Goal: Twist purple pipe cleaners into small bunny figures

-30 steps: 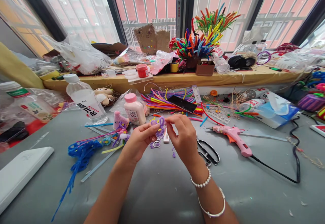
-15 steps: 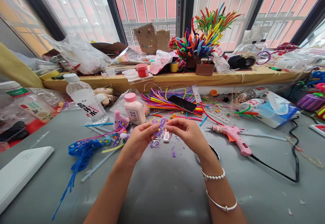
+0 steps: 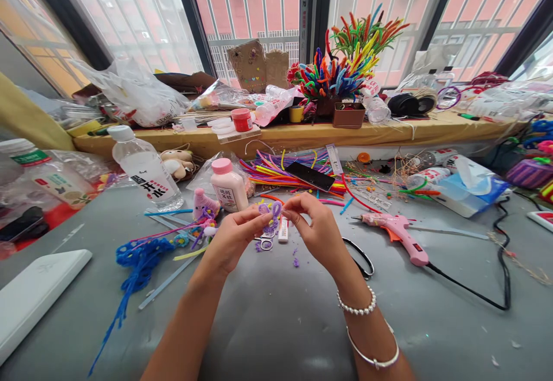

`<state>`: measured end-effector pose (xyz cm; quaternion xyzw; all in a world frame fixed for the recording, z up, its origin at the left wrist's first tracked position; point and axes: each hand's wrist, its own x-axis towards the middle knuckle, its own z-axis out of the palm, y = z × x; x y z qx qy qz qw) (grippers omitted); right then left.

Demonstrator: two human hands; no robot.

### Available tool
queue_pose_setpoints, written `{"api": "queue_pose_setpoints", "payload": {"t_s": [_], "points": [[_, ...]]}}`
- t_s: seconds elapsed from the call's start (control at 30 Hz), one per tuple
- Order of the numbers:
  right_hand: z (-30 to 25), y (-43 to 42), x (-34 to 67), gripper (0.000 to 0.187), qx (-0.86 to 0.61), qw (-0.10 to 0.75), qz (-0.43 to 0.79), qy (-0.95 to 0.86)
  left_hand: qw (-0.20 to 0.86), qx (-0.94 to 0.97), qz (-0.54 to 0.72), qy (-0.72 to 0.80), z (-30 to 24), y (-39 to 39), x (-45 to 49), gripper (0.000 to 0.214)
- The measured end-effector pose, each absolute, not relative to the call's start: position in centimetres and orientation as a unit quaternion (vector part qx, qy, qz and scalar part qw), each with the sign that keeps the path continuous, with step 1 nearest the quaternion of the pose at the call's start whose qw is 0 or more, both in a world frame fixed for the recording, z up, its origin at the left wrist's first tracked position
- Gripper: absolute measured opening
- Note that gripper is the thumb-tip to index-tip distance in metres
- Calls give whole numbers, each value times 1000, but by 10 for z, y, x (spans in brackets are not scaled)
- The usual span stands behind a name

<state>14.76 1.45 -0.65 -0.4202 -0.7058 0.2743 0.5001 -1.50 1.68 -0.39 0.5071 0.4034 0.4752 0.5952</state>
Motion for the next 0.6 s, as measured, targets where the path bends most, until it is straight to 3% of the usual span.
{"api": "queue_pose_setpoints", "payload": {"t_s": [0.17,0.6], "points": [[-7,15,149,7,-412,506,290,-700,613,521,434,406,-7,18,-17,19],[-9,15,148,13,-385,565,478,-552,618,534,420,395,-1,15,-12,18]]}}
